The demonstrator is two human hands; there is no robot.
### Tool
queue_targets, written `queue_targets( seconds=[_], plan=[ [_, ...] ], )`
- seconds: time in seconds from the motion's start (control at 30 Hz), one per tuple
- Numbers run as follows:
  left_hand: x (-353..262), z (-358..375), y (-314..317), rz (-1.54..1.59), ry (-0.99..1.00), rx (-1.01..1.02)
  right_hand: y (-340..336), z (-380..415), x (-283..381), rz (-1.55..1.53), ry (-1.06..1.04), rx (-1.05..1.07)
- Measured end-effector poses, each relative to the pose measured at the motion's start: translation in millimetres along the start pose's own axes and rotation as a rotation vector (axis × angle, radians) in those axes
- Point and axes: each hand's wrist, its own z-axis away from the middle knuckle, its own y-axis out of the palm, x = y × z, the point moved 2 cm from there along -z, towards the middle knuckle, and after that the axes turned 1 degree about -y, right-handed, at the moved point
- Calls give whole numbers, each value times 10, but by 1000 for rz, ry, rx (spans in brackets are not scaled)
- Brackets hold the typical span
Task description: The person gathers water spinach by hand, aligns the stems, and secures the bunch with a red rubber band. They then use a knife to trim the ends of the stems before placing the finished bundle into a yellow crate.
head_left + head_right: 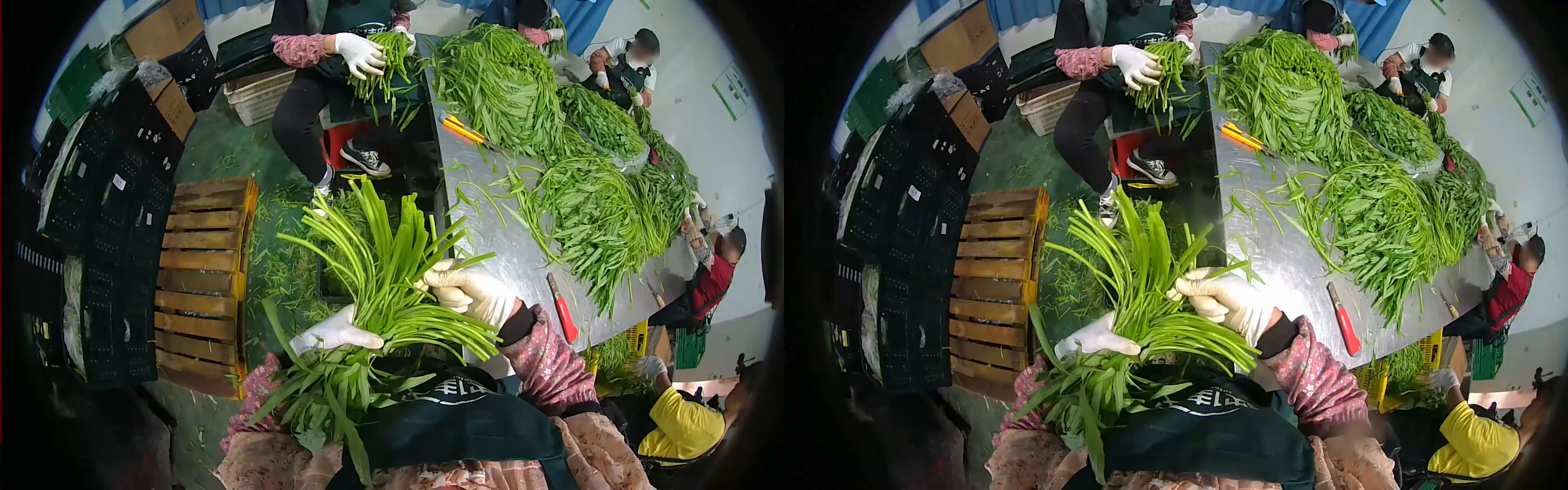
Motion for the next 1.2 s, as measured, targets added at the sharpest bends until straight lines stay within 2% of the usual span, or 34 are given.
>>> queue_targets(
  seconds=[0.07,0.1,0.17,0.2,0.23,0.27,0.3,0.37,0.43,0.47,0.5,0.57,0.63,0.7,0.77,0.8,0.93,1.0,1.07,1.17,1.2],
  plan=[
    [-155,36,77,11,35,69,40,90,65,-2,5,22],
    [-223,88,102,-1,17,40,85,166,106,-4,8,33],
    [-299,153,122,-23,-17,-18,29,443,234,-141,-283,-58],
    [-9,32,-108,-75,-1,58,-23,588,432,-172,-292,81],
    [43,73,-135,-40,-34,37,-37,791,483,-201,-428,-200],
    [85,110,-153,-7,-71,17,-80,934,668,-143,-494,-200],
    [115,139,-162,28,-111,-2,-176,1001,763,-151,-644,-272],
    [86,201,-136,23,-132,-58,-324,1073,969,76,-837,-198],
    [233,150,-246,35,-81,-43,-591,787,946,738,-711,-822],
    [161,163,-191,104,-74,-35,-1048,606,758,1670,-829,-1197],
    [125,149,-191,81,-48,-61,-887,538,702,1930,-972,-1334],
    [141,133,-170,59,7,-130,-578,488,610,1048,-860,-882],
    [202,132,-206,29,-7,-123,-39,549,615,663,-321,-544],
    [170,113,-152,26,17,-110,240,372,459,924,-416,-333],
    [222,73,-159,36,35,-86,232,157,387,1290,-640,-120],
    [236,68,-150,21,44,-101,188,45,351,1373,-562,-83],
    [51,176,-12,47,-38,-84,175,-11,333,1417,-474,57],
    [12,159,17,20,-8,-24,216,-40,273,1520,-420,8],
    [-5,182,48,18,-46,-48,245,-53,267,1600,-368,-29],
    [63,126,0,-11,-43,-10,289,-28,165,1536,-375,-24],
    [102,109,-24,-26,-35,15,241,-45,84,1451,-532,67]
  ],
)
